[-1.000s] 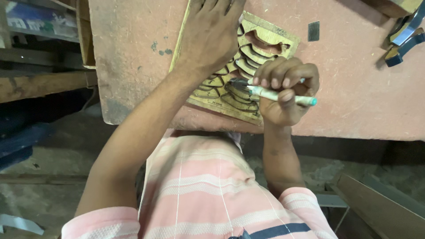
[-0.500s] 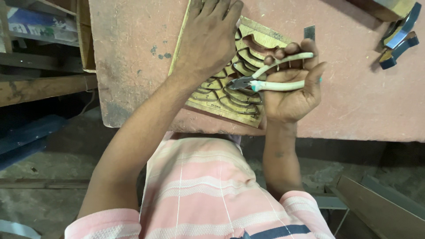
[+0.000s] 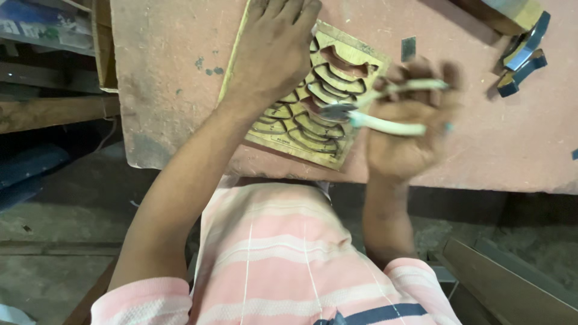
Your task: The person assembles small curved pieces by fitting a black strip onto a light-colored curved piece. They place the assembled pieces into a wooden mold with multiple slots and use a wooden block to press them into place. The person also uses pliers to adjust the pieces within the mold.
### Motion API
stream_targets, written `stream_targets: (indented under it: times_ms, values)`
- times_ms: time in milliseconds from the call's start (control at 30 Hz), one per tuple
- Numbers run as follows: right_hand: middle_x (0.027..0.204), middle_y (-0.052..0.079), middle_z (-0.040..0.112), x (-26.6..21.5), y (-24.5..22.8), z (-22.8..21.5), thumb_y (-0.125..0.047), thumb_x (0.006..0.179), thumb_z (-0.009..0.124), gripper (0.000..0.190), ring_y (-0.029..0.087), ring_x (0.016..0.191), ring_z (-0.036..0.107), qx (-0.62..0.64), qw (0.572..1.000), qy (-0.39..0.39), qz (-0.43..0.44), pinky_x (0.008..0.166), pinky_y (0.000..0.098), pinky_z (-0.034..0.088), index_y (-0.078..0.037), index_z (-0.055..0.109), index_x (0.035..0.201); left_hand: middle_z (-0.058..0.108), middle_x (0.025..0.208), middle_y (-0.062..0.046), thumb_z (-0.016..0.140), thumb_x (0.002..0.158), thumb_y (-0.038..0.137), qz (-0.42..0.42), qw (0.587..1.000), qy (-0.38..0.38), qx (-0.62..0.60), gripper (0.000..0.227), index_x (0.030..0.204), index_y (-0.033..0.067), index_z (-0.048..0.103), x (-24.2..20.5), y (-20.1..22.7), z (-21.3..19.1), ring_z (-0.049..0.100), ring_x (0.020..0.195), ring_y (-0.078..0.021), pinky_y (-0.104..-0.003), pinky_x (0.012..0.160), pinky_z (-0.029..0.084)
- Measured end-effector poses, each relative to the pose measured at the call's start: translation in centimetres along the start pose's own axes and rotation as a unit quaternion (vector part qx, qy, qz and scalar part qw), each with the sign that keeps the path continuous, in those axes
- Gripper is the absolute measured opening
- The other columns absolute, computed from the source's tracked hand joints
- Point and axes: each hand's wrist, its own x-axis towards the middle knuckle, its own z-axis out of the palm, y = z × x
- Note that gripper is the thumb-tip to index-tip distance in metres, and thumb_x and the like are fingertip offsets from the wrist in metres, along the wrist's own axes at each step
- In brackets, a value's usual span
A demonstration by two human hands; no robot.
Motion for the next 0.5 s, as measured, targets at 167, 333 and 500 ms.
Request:
stream_targets:
  times_ms: [167,333,500]
  values:
    - [0.104,0.011,0.066,-0.6,-6.5,-4.0,-0.039,0.114,0.053,0.032,0.021,0.091,0.068,-0.135,0.979,-0.089,-0.124,0.077,0.0371,0.054,-0.008,0.052,0.123,0.063,0.131,-0.02,0.059,0.097,0.007,0.001,0.999,0.015,-0.028,0.045,0.141,-0.0032,0.057,-0.1,-0.1,-0.1,0.055,0.124,-0.0395,-0.054,0.107,0.038]
    - [0.103,0.015,0.063,-1.1,-8.7,-7.1,-0.033,0.117,0.054,0.03,0.023,0.089,0.067,-0.268,0.95,-0.073,-0.144,0.078,0.0363,0.056,-0.003,0.05,0.121,0.066,0.129,-0.017,0.061,0.101,0.003,-0.019,0.996,0.018,-0.089,0.043,0.144,0.0031,0.059,0.1,0.4,-1.1,0.056,0.121,-0.0381,-0.053,0.105,0.041]
    - [0.095,0.014,0.057,-0.9,-8.5,-8.8,-0.028,0.116,0.061,0.029,0.019,0.082,0.06,-0.305,0.941,-0.118,-0.091,0.077,0.0353,0.057,-0.005,0.044,0.115,0.065,0.138,-0.012,0.062,0.102,-0.002,-0.017,0.994,0.078,-0.079,0.037,0.139,0.0058,0.063,-3.4,2.1,-2.7,0.053,0.135,-0.0353,-0.051,0.115,0.04]
